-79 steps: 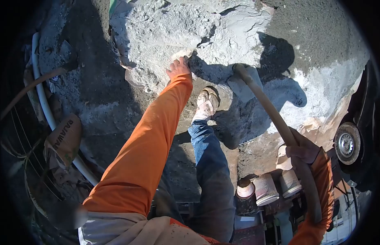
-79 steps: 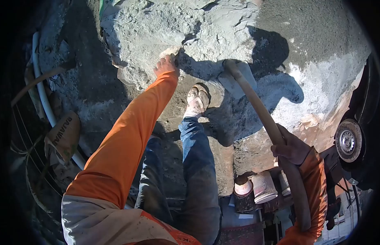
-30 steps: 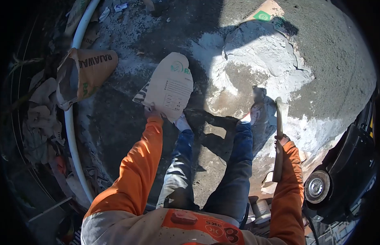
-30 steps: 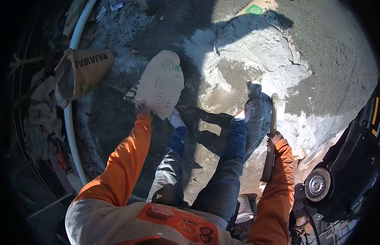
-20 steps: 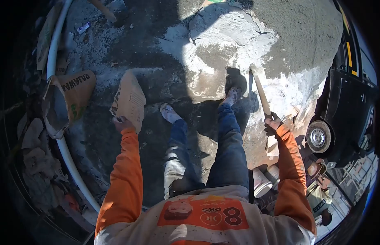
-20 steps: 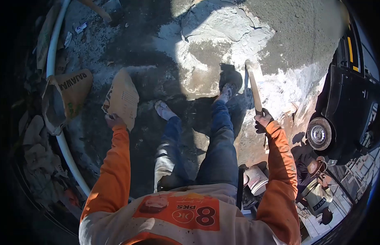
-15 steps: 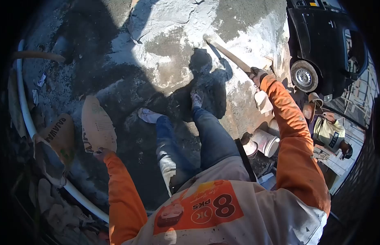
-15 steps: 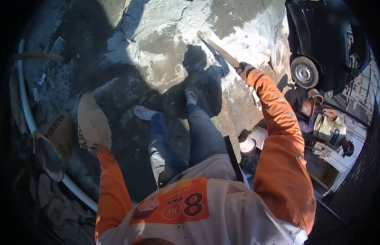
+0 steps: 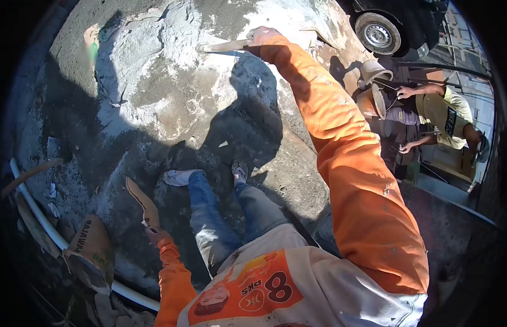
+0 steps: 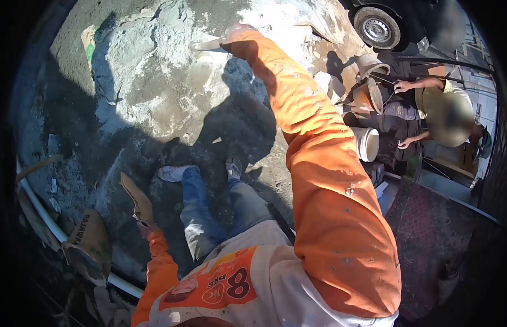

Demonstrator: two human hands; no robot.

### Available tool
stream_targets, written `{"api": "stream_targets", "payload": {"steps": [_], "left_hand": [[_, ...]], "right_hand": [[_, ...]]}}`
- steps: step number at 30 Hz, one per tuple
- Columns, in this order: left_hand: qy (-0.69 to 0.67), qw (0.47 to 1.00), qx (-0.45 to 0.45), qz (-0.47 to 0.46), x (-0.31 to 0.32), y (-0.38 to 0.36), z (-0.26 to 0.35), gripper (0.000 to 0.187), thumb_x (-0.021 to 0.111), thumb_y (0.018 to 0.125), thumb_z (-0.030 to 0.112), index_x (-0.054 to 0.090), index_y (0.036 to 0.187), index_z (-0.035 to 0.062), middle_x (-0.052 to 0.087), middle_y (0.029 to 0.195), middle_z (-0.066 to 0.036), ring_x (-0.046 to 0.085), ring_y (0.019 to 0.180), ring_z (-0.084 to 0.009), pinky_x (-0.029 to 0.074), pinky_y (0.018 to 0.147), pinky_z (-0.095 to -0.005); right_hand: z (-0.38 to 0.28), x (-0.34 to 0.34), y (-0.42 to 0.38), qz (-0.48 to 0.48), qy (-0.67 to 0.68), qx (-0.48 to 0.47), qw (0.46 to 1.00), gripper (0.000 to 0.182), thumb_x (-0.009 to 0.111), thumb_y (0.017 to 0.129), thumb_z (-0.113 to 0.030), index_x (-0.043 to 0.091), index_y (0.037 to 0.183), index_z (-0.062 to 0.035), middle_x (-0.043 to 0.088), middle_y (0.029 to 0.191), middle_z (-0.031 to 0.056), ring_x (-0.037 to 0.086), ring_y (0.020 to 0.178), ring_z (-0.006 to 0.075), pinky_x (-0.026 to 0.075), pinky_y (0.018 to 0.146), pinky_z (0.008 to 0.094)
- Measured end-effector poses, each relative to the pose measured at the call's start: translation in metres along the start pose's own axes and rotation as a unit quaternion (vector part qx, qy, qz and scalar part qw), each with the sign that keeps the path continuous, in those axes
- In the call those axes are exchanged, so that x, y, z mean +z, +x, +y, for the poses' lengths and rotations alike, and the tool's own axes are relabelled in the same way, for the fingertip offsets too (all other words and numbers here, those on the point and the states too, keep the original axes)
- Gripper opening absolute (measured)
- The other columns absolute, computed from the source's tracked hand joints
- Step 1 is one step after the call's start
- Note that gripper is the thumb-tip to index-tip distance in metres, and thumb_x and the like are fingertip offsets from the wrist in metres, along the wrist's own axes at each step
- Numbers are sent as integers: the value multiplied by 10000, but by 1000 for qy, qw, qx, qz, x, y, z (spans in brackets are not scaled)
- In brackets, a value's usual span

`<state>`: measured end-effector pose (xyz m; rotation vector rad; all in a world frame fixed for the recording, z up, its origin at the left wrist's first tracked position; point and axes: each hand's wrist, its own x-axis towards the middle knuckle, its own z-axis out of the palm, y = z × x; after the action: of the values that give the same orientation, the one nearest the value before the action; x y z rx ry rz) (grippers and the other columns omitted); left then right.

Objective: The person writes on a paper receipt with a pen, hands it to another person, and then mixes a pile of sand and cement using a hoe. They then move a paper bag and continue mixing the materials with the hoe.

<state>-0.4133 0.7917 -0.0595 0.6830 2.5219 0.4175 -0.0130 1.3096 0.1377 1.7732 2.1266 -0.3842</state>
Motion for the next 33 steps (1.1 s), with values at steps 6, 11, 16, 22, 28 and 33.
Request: {"api": "stream_targets", "payload": {"steps": [6, 11, 16, 22, 28, 33], "left_hand": [[2, 889, 423, -172, 54, -99, 161, 80, 495, 811, 94, 506, 831, 18, 533, 813, -202, 510, 778, -414, 401, 650, -459], [30, 764, 575, -292, 128, -218, 317, 128, 503, 829, 131, 522, 900, 26, 547, 787, -153, 548, 770, -356, 420, 662, -415], [-77, 704, 553, -439, 151, -290, 384, 235, 539, 815, 172, 512, 990, 18, 553, 904, -172, 547, 861, -347, 425, 745, -397], [-45, 841, 338, -421, 169, -182, 183, 470, 601, 778, 202, 458, 1182, 10, 541, 1112, -196, 526, 1045, -309, 405, 890, -356], [279, 905, -181, -267, 2, -33, 32, 419, 565, 796, 263, 479, 1169, 92, 523, 1151, -130, 506, 1051, -277, 396, 875, -376], [183, 920, -237, -253, -65, 20, -37, 324, 554, 810, 255, 516, 1095, 106, 540, 1058, -91, 512, 978, -229, 402, 832, -354]], "right_hand": [[-7, -13, -57, 10, 166, 101, 981, 326, 545, 740, -256, 633, 964, -36, 603, 1031, 172, 583, 963, 310, 478, 818, 379], [16, -10, -47, -14, 174, 89, 981, 333, 563, 721, -206, 619, 1012, -53, 603, 1050, 143, 575, 991, 301, 485, 812, 378], [27, -10, -51, 0, 201, 103, 974, 286, 576, 706, -172, 645, 969, -81, 612, 1043, 120, 585, 979, 295, 491, 799, 380], [15, -31, -41, -10, 210, 113, 971, 308, 581, 714, -172, 630, 995, -56, 597, 1060, 155, 576, 996, 303, 484, 817, 383], [28, -37, 26, -19, 105, 122, 987, 701, 665, 646, -548, 561, 1092, -18, 573, 1089, 169, 547, 1025, 309, 442, 868, 360], [36, -41, 53, 4, 31, 168, 985, 464, 636, 682, -382, 630, 957, -9, 584, 1049, 210, 563, 995, 338, 456, 853, 372]]}}
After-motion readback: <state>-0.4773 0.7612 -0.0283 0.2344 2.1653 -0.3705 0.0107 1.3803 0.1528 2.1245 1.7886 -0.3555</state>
